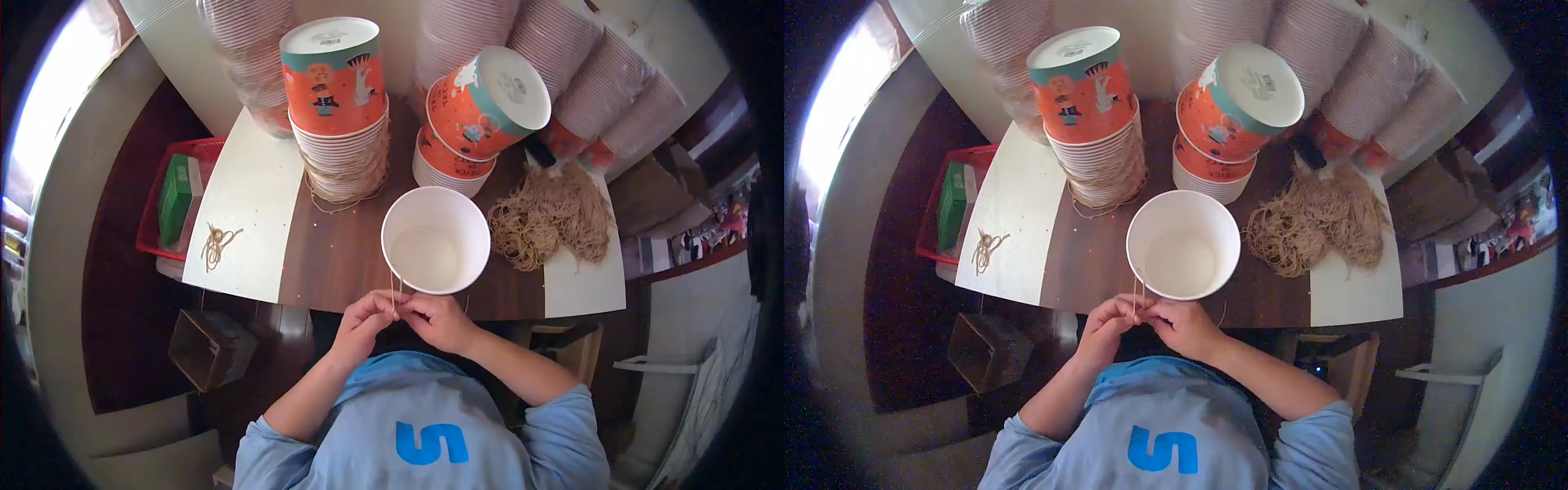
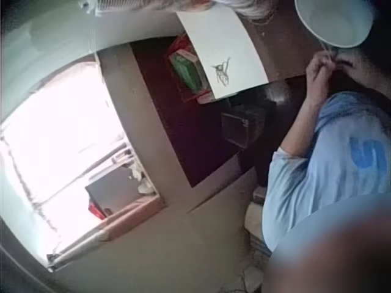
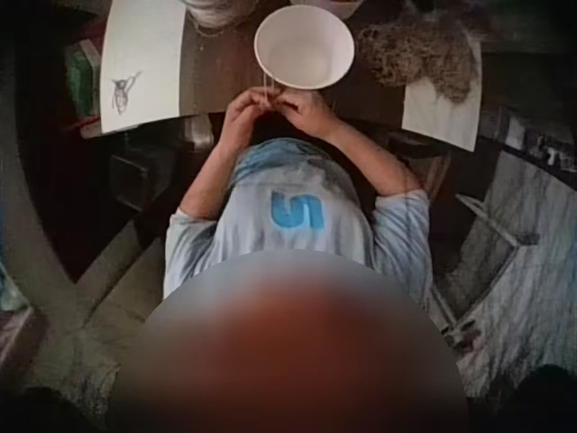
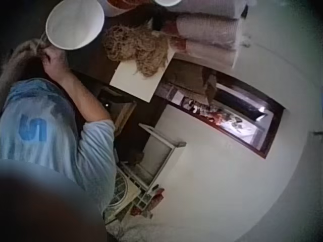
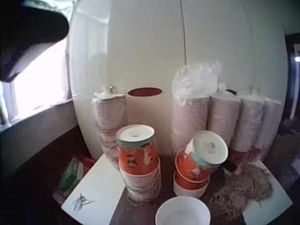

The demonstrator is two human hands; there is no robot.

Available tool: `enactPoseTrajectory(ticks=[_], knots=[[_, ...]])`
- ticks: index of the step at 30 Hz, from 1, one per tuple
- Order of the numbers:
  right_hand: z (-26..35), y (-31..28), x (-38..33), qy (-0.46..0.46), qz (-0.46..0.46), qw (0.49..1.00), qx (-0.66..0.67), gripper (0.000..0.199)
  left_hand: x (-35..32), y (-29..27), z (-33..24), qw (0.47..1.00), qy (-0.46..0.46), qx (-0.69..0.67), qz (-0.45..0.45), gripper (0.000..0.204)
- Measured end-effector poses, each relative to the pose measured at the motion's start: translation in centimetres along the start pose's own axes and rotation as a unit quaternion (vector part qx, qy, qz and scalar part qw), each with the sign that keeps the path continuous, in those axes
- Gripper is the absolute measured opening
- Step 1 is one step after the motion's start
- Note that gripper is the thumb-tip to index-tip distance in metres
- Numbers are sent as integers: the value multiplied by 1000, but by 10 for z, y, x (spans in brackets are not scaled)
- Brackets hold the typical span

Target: Threading and knotting twine handles onto pre-printed paper buckets in a manufacturing environment.

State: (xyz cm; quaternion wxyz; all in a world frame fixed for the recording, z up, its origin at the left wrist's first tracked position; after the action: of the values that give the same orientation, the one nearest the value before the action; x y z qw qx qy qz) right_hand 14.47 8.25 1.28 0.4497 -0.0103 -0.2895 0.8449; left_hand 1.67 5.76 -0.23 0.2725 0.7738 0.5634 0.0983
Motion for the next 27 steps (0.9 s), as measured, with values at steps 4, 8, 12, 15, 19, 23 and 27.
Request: enactPoseTrajectory(ticks=[4,8,12,15,19,23,27], knots=[[1,-12,13,-20,-26,996,77,16,16,-4,-5,997,28,23,-67,7],[7,-40,18,10,-109,993,32,14,17,-13,-9,985,66,62,-144,5],[3,-25,20,146,-84,977,128,13,9,-3,-14,958,106,220,-150,2],[-2,-12,19,176,-97,967,155,14,7,2,-18,927,125,312,-166,5],[-2,-20,17,147,-110,977,107,12,7,4,-23,911,121,363,-157,12],[-2,-22,14,169,-75,979,81,12,16,12,-39,907,106,378,-150,26],[6,-28,17,130,-75,988,46,12,33,21,-42,829,128,537,-85,39]])
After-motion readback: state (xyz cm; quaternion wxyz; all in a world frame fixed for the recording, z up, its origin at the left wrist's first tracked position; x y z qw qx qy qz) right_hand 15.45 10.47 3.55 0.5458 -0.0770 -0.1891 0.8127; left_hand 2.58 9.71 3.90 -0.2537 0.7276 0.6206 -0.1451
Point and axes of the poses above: each hand's wrist, its own x-axis towards the middle knuckle, its own y-axis out of the palm, z = x × y, the point moved 6 cm from there along x, towards the middle knuckle, and after that the axes turned 8 degrees about -y, right-handed, at the moved point
